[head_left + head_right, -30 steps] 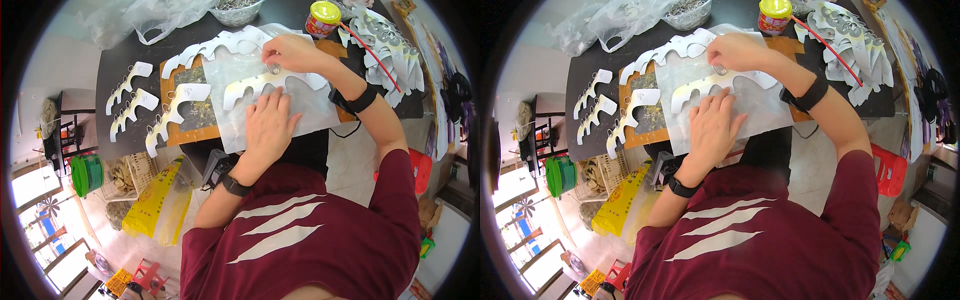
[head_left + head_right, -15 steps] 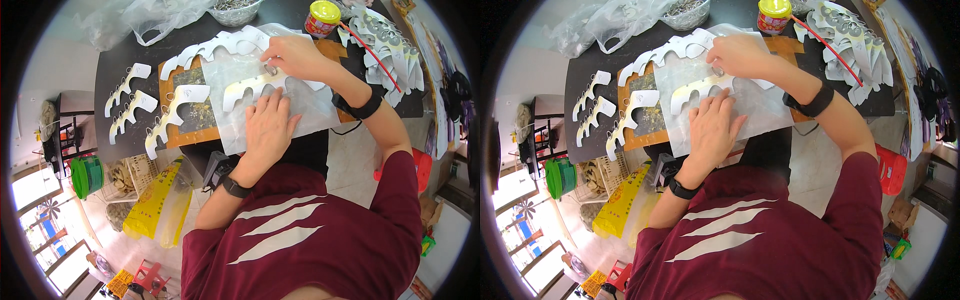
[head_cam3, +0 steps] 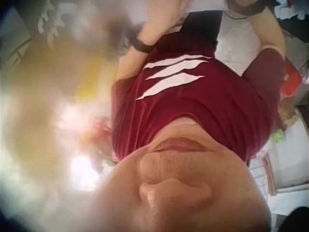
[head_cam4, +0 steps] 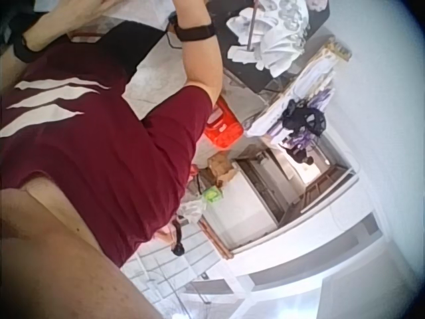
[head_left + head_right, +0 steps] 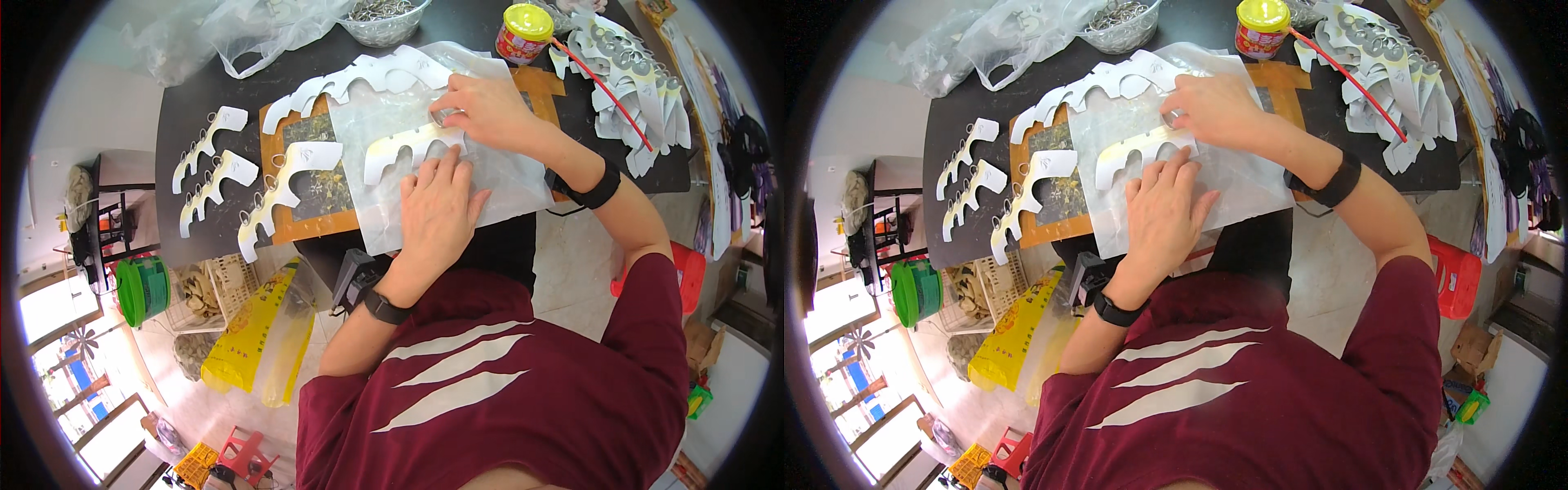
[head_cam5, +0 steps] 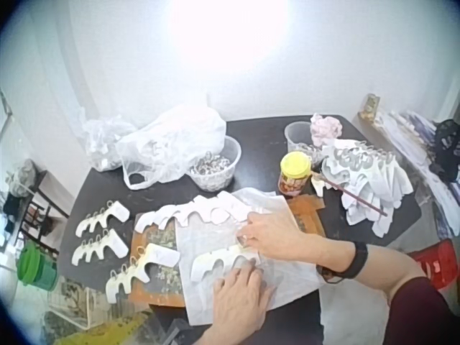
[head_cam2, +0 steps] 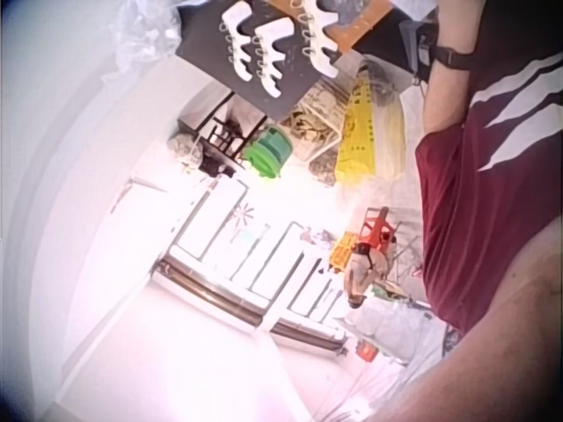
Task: Applying glue to white leather shoe upper components using a small brush.
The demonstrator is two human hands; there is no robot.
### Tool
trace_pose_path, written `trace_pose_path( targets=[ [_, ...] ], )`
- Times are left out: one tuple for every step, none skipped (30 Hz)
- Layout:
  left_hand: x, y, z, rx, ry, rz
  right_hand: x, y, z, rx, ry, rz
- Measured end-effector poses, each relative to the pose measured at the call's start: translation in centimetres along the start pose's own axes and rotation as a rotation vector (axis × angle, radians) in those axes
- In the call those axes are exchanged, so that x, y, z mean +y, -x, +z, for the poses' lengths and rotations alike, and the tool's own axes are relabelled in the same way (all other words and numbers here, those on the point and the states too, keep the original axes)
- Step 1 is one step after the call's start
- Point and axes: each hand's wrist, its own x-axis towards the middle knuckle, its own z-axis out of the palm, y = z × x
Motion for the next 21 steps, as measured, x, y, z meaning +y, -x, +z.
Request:
trace_pose_path(
  targets=[
    [0.0,0.0,0.0,-0.005,-0.004,-0.003,-0.1,-0.1,0.0,-0.018,0.005,0.017],
    [0.0,0.0,0.0,-0.011,-0.007,-0.006,-0.2,-0.1,-0.1,-0.036,0.010,0.035],
    [0.0,0.0,0.0,-0.017,-0.011,-0.008,-0.3,-0.1,-0.1,-0.054,0.014,0.052],
    [0.0,-0.2,0.0,-0.018,-0.015,-0.010,-0.4,-0.3,-0.4,-0.074,0.020,0.059],
    [0.1,-0.1,-0.1,-0.020,-0.019,-0.010,-0.4,-0.4,-0.6,-0.094,0.025,0.067],
    [0.2,-0.1,0.0,-0.022,-0.022,-0.009,-0.5,-0.5,-0.7,-0.113,0.030,0.076],
    [0.2,-0.2,-0.1,-0.027,-0.017,-0.012,-0.5,-0.6,-1.0,-0.079,-0.012,0.077],
    [0.2,-0.2,-0.1,-0.034,-0.011,-0.013,-0.4,-0.4,-1.2,-0.045,-0.054,0.077],
    [0.3,-0.2,-0.1,-0.041,-0.005,-0.012,-0.3,-0.5,-1.6,-0.011,-0.096,0.078],
    [0.3,0.0,-0.1,-0.037,0.002,-0.009,-0.5,-1.0,-2.5,0.048,-0.161,0.095],
    [0.3,0.1,-0.1,-0.033,0.010,-0.004,-0.6,-1.4,-3.6,0.107,-0.225,0.111],
    [0.3,0.0,-0.3,-0.030,0.018,0.001,-0.8,-1.9,-5.0,0.166,-0.290,0.126],
    [0.2,0.2,-0.4,-0.050,0.037,-0.011,-1.3,-2.7,-6.2,0.199,-0.270,0.112],
    [0.3,0.3,-0.5,-0.046,0.050,-0.005,-1.4,-3.7,-7.1,0.198,-0.254,0.109],
    [0.4,0.4,-0.6,-0.041,0.062,-0.001,-1.2,-5.0,-7.7,0.195,-0.239,0.104],
    [0.3,0.6,-0.7,-0.035,0.079,0.002,-0.9,-6.4,-8.0,0.189,-0.221,0.101],
    [0.3,0.7,-0.9,-0.037,0.088,0.010,-0.4,-7.9,-7.9,0.209,-0.179,0.086],
    [0.4,0.8,-1.2,-0.037,0.094,0.013,0.3,-9.8,-7.4,0.226,-0.140,0.068],
    [0.4,0.9,-1.5,-0.039,0.106,0.022,1.1,-11.5,-6.8,0.244,-0.096,0.055],
    [0.5,1.0,-1.8,-0.048,0.116,0.017,1.5,-13.1,-6.4,0.211,-0.071,0.130],
    [0.6,1.1,-2.1,-0.059,0.128,0.021,2.1,-14.4,-6.2,0.183,-0.042,0.211]
  ],
)
